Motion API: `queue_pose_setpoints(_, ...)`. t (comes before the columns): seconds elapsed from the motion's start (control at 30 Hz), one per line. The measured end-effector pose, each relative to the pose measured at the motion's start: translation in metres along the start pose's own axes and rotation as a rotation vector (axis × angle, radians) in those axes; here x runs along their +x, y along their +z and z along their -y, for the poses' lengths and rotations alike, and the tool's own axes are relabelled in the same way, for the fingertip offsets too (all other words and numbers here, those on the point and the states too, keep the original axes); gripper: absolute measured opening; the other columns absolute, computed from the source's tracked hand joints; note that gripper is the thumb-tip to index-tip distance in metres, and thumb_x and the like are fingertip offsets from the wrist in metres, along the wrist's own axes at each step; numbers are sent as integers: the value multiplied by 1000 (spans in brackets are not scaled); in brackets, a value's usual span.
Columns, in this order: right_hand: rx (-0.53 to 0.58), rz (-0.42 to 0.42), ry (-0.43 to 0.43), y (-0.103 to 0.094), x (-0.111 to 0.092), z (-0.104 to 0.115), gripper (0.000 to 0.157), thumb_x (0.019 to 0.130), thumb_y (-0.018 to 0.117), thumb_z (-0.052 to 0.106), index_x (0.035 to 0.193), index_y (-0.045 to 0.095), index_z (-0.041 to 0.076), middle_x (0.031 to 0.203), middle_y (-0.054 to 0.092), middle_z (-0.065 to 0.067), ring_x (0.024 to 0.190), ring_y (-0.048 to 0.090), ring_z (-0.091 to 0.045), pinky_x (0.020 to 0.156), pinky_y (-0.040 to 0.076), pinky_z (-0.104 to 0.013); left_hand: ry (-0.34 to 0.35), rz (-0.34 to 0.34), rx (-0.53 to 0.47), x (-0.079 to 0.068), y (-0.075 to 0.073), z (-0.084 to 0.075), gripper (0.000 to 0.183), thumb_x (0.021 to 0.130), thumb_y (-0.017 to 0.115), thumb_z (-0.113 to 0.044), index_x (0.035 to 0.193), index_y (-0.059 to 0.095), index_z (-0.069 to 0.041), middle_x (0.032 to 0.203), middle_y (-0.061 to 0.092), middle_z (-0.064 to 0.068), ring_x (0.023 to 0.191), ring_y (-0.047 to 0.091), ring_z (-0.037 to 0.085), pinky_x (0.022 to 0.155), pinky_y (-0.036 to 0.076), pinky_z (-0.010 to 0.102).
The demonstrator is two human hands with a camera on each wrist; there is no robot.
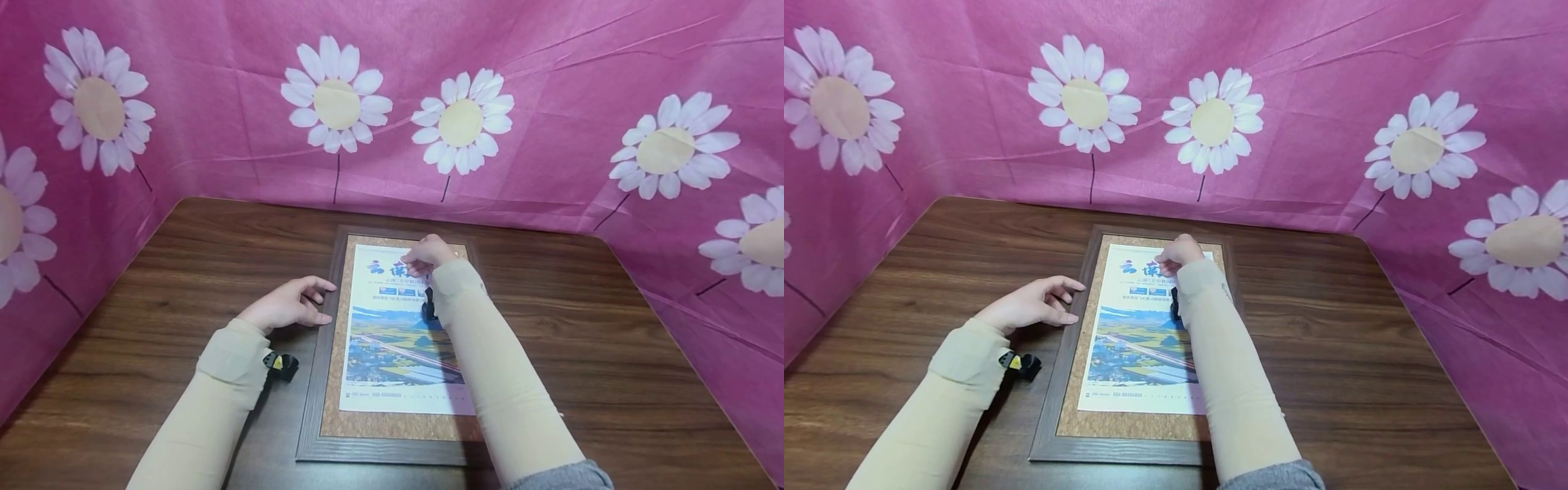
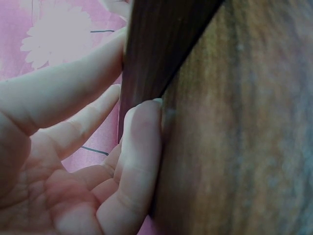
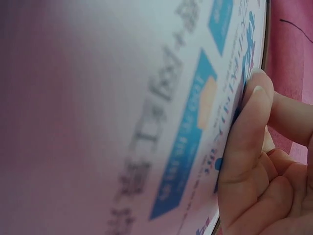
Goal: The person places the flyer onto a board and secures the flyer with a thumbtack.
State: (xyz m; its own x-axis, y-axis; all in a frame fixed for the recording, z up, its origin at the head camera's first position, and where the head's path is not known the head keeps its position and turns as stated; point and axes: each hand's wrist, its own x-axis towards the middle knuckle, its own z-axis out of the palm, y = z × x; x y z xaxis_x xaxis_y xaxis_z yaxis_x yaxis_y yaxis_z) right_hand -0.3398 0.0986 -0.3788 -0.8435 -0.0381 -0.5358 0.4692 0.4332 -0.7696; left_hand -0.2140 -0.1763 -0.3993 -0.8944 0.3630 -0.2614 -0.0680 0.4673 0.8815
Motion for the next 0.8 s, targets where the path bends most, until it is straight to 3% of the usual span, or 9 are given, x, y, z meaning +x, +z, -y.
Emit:
queue_pose_setpoints(0.43, -32, -15, 8, 2, 4, 2, 28, 90, 69, 3, 105, 45, 4, 63, 58, -4, 49, 55, -10, 49, 51, -19, -15, -4, 8, 1, 0, 2, 62, 85, 78, -10, 139, 49, -3, 117, 51, 22, 93, 59, 22, 77, 51, 28)
queue_pose_setpoints(0.8, -99, -55, 42, 1, 3, 1, 27, 90, 72, 8, 108, 53, 3, 73, 60, -8, 50, 56, -11, 50, 50, -20, -13, 4, 5, 2, 1, 2, 62, 85, 77, -10, 140, 49, -3, 118, 51, 22, 92, 59, 22, 75, 52, 28)
